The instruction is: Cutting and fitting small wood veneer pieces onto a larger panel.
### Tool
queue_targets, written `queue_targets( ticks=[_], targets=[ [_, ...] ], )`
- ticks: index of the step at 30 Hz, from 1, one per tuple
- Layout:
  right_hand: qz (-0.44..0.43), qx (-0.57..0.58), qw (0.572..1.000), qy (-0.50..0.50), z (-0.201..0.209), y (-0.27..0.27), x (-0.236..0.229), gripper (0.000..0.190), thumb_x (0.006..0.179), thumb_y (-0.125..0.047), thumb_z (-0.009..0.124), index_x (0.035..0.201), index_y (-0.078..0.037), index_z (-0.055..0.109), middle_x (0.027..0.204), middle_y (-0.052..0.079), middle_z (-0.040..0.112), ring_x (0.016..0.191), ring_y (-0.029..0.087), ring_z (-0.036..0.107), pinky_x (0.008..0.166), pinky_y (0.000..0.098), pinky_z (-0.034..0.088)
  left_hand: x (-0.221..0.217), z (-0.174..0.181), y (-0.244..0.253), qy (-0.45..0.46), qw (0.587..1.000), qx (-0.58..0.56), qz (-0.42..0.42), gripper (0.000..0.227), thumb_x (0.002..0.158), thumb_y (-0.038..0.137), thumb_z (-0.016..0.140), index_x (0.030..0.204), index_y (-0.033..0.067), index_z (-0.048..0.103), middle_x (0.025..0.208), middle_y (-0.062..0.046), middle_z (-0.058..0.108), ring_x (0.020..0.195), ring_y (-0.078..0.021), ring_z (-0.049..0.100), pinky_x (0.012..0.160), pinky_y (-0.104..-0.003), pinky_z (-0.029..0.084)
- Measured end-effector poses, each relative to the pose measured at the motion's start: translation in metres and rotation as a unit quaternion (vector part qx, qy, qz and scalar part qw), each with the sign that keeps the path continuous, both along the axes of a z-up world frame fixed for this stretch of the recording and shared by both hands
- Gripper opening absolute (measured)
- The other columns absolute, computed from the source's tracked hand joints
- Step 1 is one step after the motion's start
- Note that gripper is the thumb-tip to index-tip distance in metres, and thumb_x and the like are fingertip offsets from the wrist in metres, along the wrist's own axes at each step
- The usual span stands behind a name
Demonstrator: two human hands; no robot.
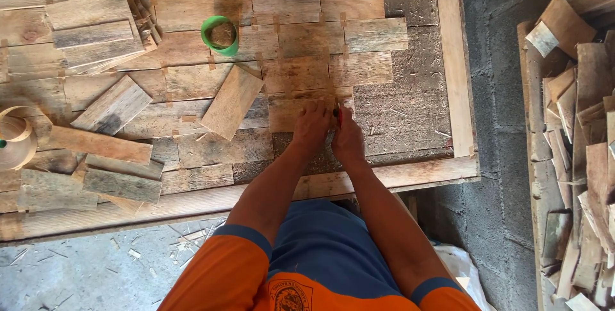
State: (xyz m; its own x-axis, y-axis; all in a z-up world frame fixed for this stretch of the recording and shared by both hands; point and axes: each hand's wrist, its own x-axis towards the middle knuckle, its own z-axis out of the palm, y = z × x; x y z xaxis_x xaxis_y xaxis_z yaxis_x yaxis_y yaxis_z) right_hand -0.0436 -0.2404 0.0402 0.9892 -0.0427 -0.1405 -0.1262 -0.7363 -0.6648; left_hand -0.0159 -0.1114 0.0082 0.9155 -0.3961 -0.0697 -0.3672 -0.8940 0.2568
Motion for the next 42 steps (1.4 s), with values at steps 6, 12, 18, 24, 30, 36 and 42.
queue_targets(
  ticks=[6, 12, 18, 24, 30, 36, 42],
  targets=[
    [-0.015, -0.009, 0.999, 0.031, 0.01, 0.009, 0.003, 0.035, 0.104, -0.005, 0.051, 0.139, -0.009, 0.053, 0.109, 0.026, 0.072, 0.103, 0.046, 0.071, 0.084, 0.0549, 0.055, 0.001, -0.016, -0.002, -0.007, 1.0, -0.017, 0.006, 0.042, 0.091, 0.017, 0.069, 0.129, 0.0004, 0.065, 0.149, -0.022, 0.047, 0.13, -0.041, 0.049, 0.103, -0.054, 0.048],
    [-0.015, -0.038, 0.998, 0.049, 0.019, 0.014, 0.004, 0.04, 0.1, -0.004, 0.051, 0.14, -0.006, 0.054, 0.107, 0.026, 0.072, 0.1, 0.044, 0.072, 0.082, 0.0524, 0.057, 0.001, -0.008, -0.001, 0.021, 1.0, -0.013, 0.007, 0.04, 0.092, 0.016, 0.068, 0.129, 0.0005, 0.065, 0.153, -0.021, 0.045, 0.13, -0.0394, 0.049, 0.104, -0.055, 0.048],
    [-0.03, -0.062, 0.997, 0.045, 0.016, 0.019, 0.006, 0.047, 0.097, -0.002, 0.052, 0.144, -0.003, 0.05, 0.111, 0.027, 0.07, 0.1, 0.045, 0.069, 0.081, 0.0538, 0.055, 0.002, 0.005, 0.004, 0.026, 0.999, -0.015, -0.013, 0.044, 0.089, 0.015, 0.07, 0.13, 0.0006, 0.063, 0.153, -0.021, 0.042, 0.13, -0.0384, 0.048, 0.105, -0.053, 0.048],
    [-0.033, -0.024, 0.999, 0.023, 0.004, 0.014, 0.003, 0.037, 0.101, -0.004, 0.05, 0.138, -0.003, 0.055, 0.11, 0.025, 0.07, 0.102, 0.043, 0.07, 0.083, 0.0519, 0.056, 0.002, -0.001, 0.004, 0.01, 1.0, -0.024, -0.007, 0.045, 0.088, 0.014, 0.07, 0.13, -0.0007, 0.063, 0.151, -0.021, 0.044, 0.128, -0.0384, 0.049, 0.105, -0.052, 0.049],
    [-0.026, -0.034, 0.999, 0.03, 0.005, 0.015, 0.004, 0.037, 0.102, -0.005, 0.049, 0.138, -0.004, 0.056, 0.109, 0.024, 0.071, 0.102, 0.041, 0.071, 0.084, 0.0508, 0.056, 0.001, -0.004, 0.004, -0.01, 1.0, -0.025, -0.006, 0.042, 0.087, 0.013, 0.07, 0.127, -0.0005, 0.065, 0.149, -0.02, 0.046, 0.129, -0.0383, 0.049, 0.105, -0.052, 0.048],
    [-0.035, -0.035, 0.997, 0.051, 0.006, 0.016, 0.002, 0.044, 0.098, -0.002, 0.05, 0.142, -0.004, 0.054, 0.112, 0.024, 0.071, 0.104, 0.041, 0.071, 0.086, 0.0494, 0.056, 0.001, -0.013, 0.005, 0.013, 0.999, -0.039, 0.0, 0.042, 0.087, 0.013, 0.07, 0.127, 0.0006, 0.065, 0.152, -0.018, 0.045, 0.13, -0.0364, 0.049, 0.107, -0.052, 0.047],
    [0.004, -0.048, 0.998, -0.043, -0.028, 0.005, -0.001, 0.045, 0.097, 0.0, 0.05, 0.143, 0.0, 0.052, 0.118, 0.025, 0.07, 0.107, 0.042, 0.07, 0.092, 0.0471, 0.056, 0.003, -0.012, 0.005, 0.021, 0.999, -0.028, -0.004, 0.049, 0.087, 0.013, 0.07, 0.133, 0.0002, 0.062, 0.155, -0.019, 0.043, 0.128, -0.0375, 0.048, 0.107, -0.05, 0.047]
  ],
)
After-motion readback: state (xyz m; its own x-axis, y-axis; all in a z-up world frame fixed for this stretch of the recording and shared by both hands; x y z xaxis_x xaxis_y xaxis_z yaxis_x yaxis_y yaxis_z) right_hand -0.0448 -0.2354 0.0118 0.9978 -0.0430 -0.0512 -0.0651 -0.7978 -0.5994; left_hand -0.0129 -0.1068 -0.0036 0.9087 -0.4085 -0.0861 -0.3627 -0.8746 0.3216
